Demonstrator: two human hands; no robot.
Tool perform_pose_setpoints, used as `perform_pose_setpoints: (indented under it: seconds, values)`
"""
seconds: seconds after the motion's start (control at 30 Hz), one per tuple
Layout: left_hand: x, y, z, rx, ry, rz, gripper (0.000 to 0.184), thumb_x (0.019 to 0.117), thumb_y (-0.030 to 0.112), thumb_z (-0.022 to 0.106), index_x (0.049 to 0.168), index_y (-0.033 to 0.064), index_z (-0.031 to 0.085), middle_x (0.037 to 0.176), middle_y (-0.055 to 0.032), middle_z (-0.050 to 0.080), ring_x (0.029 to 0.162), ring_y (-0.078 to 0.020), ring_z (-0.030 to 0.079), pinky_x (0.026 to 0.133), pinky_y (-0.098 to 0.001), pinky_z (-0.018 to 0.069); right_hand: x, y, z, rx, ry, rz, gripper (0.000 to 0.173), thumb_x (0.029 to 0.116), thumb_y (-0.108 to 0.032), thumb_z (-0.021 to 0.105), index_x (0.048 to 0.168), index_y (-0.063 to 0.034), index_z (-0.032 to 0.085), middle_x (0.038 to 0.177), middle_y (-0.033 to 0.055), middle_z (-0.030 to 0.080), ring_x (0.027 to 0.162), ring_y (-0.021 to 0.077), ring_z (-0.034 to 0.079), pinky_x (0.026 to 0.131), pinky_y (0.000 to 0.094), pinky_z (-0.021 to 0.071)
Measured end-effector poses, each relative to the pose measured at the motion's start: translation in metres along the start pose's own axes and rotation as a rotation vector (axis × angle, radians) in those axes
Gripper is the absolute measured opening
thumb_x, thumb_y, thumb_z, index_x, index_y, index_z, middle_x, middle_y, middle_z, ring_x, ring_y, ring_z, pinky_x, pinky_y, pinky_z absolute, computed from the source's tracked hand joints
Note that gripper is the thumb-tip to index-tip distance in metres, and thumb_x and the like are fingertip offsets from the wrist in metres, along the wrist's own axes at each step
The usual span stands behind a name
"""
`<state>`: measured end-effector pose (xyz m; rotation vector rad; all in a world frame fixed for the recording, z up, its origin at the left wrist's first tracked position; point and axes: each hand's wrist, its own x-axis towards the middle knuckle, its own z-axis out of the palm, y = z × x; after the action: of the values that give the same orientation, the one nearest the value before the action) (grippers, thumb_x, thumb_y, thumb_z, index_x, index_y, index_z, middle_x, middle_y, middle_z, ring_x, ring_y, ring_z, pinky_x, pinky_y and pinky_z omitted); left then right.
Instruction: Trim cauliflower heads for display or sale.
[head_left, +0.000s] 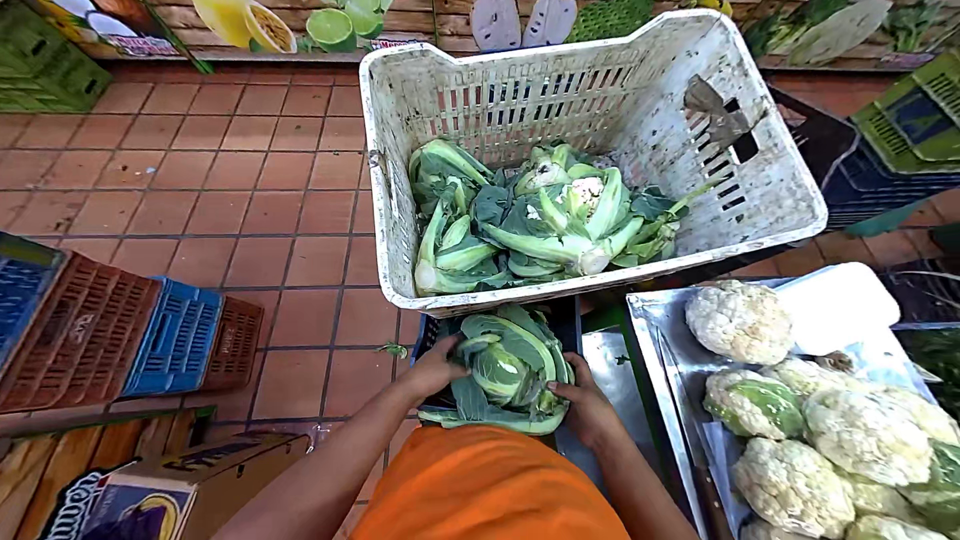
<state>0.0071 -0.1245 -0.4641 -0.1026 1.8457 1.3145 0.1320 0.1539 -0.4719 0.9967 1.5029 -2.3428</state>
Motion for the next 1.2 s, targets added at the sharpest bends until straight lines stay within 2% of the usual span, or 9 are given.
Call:
perform_pose_setpoints:
  seconds: [0.13,0.23,0.3,0.5,0.73,0.83,0.97,1.07,1.2]
  values:
    - [-0.010,0.021,0.025,0.140,0.255,0.241,0.062,0.0901,0.030,0.067,0.147,0.0099,0.051,0.161,-0.0125,0.037,0.148,-0.0284,0.037,0.117,-0.0553,0.0367,0.002,-0.003,-0.003,-0.019,-0.077,0.020,0.087,0.0732,-0.003,0.078,0.150,-0.0177,0.038,0.132,0.0205,0.061,0.109,0.0353,0.067,0.086,0.0526,0.0605]
    - [-0.021,0.028,0.041,0.333,0.259,0.122,0.105,0.0720,0.063,0.084,0.149,0.0046,0.042,0.158,-0.0210,0.036,0.141,-0.0342,0.045,0.112,-0.0559,0.0440,0.001,-0.003,-0.004,-0.032,-0.084,0.027,0.087,0.0741,-0.005,0.077,0.151,-0.0174,0.038,0.132,0.0199,0.061,0.109,0.0343,0.067,0.087,0.0520,0.0599]
    - [-0.011,0.020,0.038,0.300,0.181,0.001,0.119,0.0644,0.064,0.089,0.152,0.0061,0.033,0.153,-0.0214,0.040,0.132,-0.0341,0.053,0.104,-0.0561,0.0499,0.001,-0.003,-0.004,-0.044,-0.078,0.028,0.087,0.0742,-0.007,0.077,0.151,-0.0176,0.038,0.132,0.0196,0.061,0.110,0.0339,0.067,0.087,0.0515,0.0598]
    - [-0.003,0.016,0.030,-0.069,-0.030,-0.129,0.129,0.0693,0.050,0.091,0.161,0.0087,0.011,0.142,-0.0246,0.054,0.127,-0.0342,0.059,0.105,-0.0549,0.0509,0.003,-0.004,0.001,-0.101,-0.084,-0.013,0.092,0.0687,-0.010,0.080,0.150,-0.0133,0.038,0.131,0.0205,0.061,0.110,0.0336,0.067,0.087,0.0509,0.0608]
    - [0.001,-0.006,0.024,-0.308,-0.064,-0.007,0.107,0.0775,0.023,0.087,0.159,0.0179,0.018,0.138,-0.0168,0.059,0.118,-0.0304,0.064,0.097,-0.0529,0.0560,-0.007,-0.017,0.009,-0.141,-0.047,0.016,0.084,0.0740,-0.004,0.076,0.148,-0.0139,0.039,0.127,0.0201,0.064,0.104,0.0340,0.069,0.081,0.0513,0.0616]
    - [0.006,-0.011,0.020,-0.410,-0.022,-0.029,0.109,0.0784,0.029,0.085,0.162,0.0265,0.015,0.142,-0.0186,0.056,0.119,-0.0358,0.063,0.094,-0.0573,0.0558,-0.008,-0.029,0.012,-0.168,-0.032,0.069,0.080,0.0774,-0.004,0.077,0.148,-0.0180,0.042,0.124,0.0198,0.066,0.099,0.0351,0.070,0.076,0.0513,0.0622]
    - [0.007,-0.009,0.019,-0.455,-0.130,-0.105,0.091,0.0876,0.036,0.077,0.159,0.0204,0.023,0.135,-0.0170,0.061,0.116,-0.0319,0.065,0.095,-0.0538,0.0557,-0.007,-0.030,0.017,-0.218,-0.034,0.098,0.077,0.0796,-0.003,0.077,0.147,-0.0175,0.043,0.123,0.0206,0.066,0.097,0.0363,0.070,0.075,0.0517,0.0620]
    - [0.005,0.008,0.010,-0.559,-0.169,-0.161,0.054,0.1005,0.043,0.060,0.143,0.0109,0.050,0.117,-0.0143,0.070,0.103,-0.0264,0.069,0.090,-0.0487,0.0579,-0.013,-0.036,0.028,-0.290,-0.044,0.058,0.082,0.0719,-0.003,0.080,0.144,-0.0132,0.044,0.122,0.0213,0.066,0.097,0.0360,0.071,0.075,0.0507,0.0632]
    - [0.021,0.000,0.005,-0.595,-0.195,-0.186,0.057,0.1034,0.054,0.049,0.138,0.0092,0.055,0.115,-0.0138,0.070,0.104,-0.0251,0.069,0.091,-0.0469,0.0579,-0.023,-0.051,0.040,-0.336,-0.021,0.015,0.084,0.0664,-0.007,0.085,0.141,-0.0098,0.046,0.120,0.0203,0.066,0.098,0.0343,0.071,0.075,0.0487,0.0641]
